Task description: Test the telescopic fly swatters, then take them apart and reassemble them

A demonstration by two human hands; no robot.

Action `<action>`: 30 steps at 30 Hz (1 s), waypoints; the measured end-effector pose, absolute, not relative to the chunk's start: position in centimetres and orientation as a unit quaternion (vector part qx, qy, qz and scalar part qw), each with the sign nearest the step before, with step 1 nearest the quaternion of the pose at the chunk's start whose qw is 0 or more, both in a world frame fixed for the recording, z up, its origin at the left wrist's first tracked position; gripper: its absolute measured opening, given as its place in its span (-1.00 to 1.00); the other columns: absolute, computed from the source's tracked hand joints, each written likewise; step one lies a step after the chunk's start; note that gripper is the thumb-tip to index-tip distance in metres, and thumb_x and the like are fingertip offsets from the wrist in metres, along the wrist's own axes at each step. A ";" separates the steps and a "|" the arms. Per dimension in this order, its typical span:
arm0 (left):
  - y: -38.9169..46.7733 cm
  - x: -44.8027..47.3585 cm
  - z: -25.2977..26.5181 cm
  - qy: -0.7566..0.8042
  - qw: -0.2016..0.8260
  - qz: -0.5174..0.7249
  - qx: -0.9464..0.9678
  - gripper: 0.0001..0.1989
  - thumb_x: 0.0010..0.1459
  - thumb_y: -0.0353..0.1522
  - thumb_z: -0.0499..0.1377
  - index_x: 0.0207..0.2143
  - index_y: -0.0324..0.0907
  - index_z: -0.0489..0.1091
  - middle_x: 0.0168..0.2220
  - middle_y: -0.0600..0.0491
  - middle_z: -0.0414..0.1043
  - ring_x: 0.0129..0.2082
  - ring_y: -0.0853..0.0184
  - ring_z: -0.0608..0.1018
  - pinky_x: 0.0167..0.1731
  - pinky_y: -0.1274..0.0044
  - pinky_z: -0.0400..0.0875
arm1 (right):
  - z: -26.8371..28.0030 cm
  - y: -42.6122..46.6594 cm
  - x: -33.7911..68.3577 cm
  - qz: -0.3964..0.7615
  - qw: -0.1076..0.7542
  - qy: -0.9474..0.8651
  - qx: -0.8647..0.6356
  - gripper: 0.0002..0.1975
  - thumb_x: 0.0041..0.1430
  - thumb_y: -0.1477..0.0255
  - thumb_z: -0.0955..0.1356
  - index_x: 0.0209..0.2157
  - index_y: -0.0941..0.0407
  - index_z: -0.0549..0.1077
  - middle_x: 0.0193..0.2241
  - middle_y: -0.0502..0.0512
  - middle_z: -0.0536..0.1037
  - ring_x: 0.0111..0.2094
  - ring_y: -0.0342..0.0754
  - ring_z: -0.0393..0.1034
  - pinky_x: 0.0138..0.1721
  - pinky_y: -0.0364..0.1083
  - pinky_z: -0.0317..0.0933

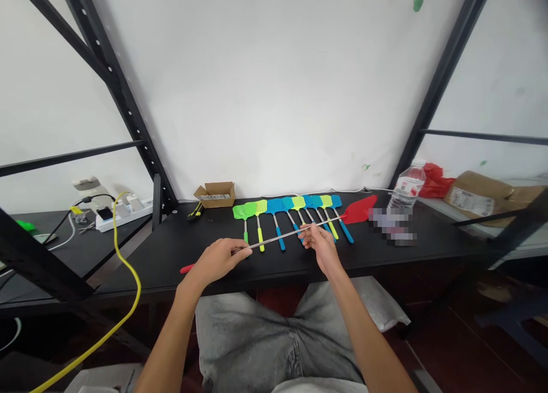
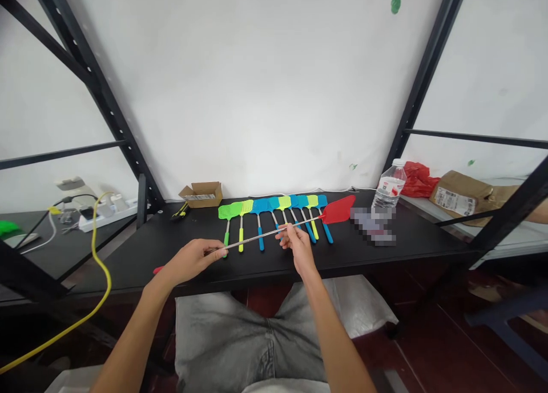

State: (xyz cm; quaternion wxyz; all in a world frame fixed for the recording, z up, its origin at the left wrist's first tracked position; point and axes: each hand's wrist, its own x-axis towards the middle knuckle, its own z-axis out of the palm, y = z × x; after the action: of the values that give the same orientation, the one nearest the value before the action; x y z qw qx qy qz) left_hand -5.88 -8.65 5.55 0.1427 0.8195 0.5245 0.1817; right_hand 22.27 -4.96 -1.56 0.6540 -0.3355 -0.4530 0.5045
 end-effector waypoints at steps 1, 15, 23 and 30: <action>-8.7 -5.5 5.5 0.522 0.138 0.185 0.821 -0.52 0.23 -0.01 -0.06 -0.31 -0.13 0.51 -0.47 0.08 0.42 -0.48 0.35 0.36 -0.45 0.57 0.13 | -1.5 -5.1 22.3 0.508 0.646 -0.465 -0.330 -0.58 0.10 0.05 0.37 -0.29 0.14 0.56 -0.45 0.12 0.56 -0.52 -0.12 0.33 -0.50 -0.13 0.16; -9.4 -0.1 3.8 0.482 0.088 0.217 0.844 -0.53 0.31 -0.08 -0.13 -0.30 -0.10 0.49 -0.47 0.06 0.46 -0.46 0.33 0.44 -0.42 0.57 0.12 | -1.0 -5.8 22.3 0.501 0.524 -0.607 -0.326 -0.68 0.11 0.13 0.39 -0.32 0.10 0.61 -0.41 0.13 0.60 -0.43 -0.08 0.37 -0.39 -0.10 0.18; -9.3 -0.2 4.1 0.473 0.086 0.215 0.850 -0.49 0.32 -0.05 -0.15 -0.38 -0.13 0.46 -0.50 0.08 0.42 -0.51 0.37 0.37 -0.46 0.57 0.05 | -1.5 -5.4 22.4 0.496 0.558 -0.573 -0.338 -0.63 0.13 0.10 0.37 -0.35 0.12 0.62 -0.43 0.17 0.60 -0.45 -0.07 0.36 -0.42 -0.10 0.17; -9.0 -0.6 4.1 0.459 0.104 0.224 0.854 -0.48 0.31 -0.05 -0.14 -0.43 -0.15 0.43 -0.56 0.11 0.32 -0.56 0.40 0.27 -0.49 0.58 0.03 | -1.8 -5.3 22.3 0.497 0.591 -0.535 -0.343 -0.63 0.13 0.11 0.38 -0.40 0.14 0.62 -0.46 0.17 0.59 -0.47 -0.09 0.36 -0.46 -0.11 0.15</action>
State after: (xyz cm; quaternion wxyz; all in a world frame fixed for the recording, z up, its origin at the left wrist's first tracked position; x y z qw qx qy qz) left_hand -0.60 -8.98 4.11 0.1036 0.8536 0.4589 0.2238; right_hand 22.31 -5.27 -1.82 0.5907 -0.3431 -0.5350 0.4971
